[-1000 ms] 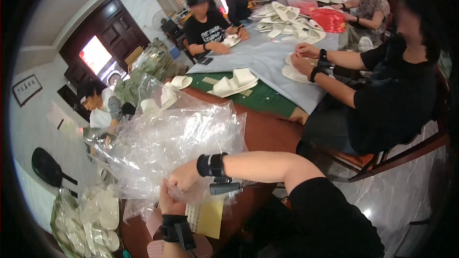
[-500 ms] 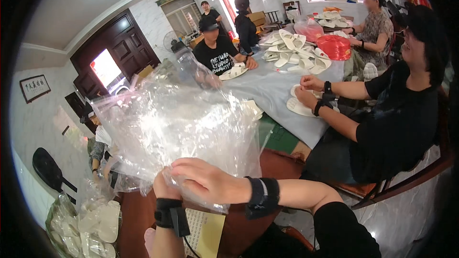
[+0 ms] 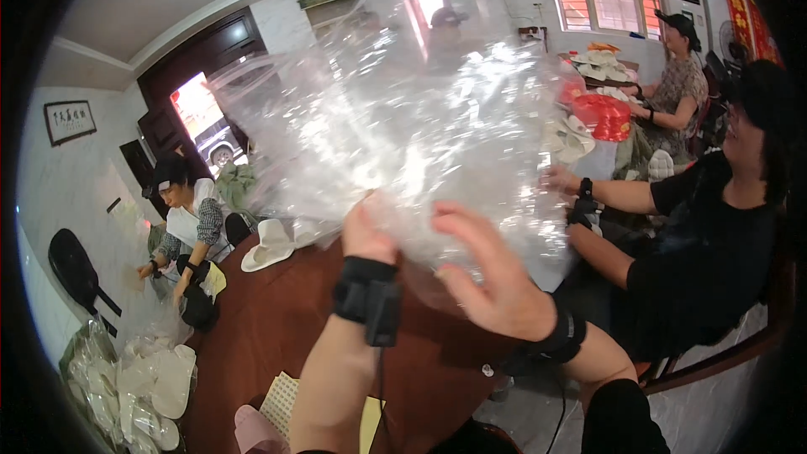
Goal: Applying size labels or stickers to white and pink slippers and organizing them into plastic bags in a manufacturing setting.
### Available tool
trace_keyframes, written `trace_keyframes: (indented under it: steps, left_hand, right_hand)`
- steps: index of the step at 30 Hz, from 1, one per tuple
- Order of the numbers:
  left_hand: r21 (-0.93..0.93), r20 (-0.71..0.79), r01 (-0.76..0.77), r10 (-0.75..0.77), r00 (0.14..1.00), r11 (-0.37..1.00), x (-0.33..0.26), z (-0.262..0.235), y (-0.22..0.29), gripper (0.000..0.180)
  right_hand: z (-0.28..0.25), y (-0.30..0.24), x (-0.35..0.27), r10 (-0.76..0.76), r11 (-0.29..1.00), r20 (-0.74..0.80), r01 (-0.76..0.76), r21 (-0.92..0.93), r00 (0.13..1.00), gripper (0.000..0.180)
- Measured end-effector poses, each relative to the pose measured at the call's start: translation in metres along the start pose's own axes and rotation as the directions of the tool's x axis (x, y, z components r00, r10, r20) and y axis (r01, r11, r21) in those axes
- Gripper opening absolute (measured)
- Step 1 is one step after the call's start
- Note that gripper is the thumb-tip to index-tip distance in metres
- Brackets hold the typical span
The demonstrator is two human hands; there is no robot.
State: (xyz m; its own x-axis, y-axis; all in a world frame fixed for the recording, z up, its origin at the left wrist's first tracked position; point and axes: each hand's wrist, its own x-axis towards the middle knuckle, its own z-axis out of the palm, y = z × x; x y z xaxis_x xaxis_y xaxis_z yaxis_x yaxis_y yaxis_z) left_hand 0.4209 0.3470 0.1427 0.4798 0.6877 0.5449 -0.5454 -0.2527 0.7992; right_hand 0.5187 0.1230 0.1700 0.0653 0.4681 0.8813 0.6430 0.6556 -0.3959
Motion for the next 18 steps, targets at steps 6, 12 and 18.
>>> trace_keyframes:
  steps: [6,12,18]
  left_hand:
    - [-0.399,-0.008,0.276,-0.304,0.953,0.874,0.026,0.1,-0.04,0.015]
    - [-0.643,0.027,0.493,-0.627,0.779,0.585,0.002,0.139,-0.135,0.014]
    - [-0.566,-0.029,0.62,-0.765,0.644,0.543,-0.043,0.125,-0.233,0.022]
  right_hand:
    - [-0.066,0.015,0.002,0.018,0.947,-0.118,-0.055,-0.318,0.993,0.052]
    - [-0.099,0.079,-0.024,0.095,0.848,-0.196,-0.182,-0.498,0.976,0.053]
    - [-0.101,0.176,-0.108,0.453,0.647,-0.086,-0.393,-0.654,0.887,0.053]
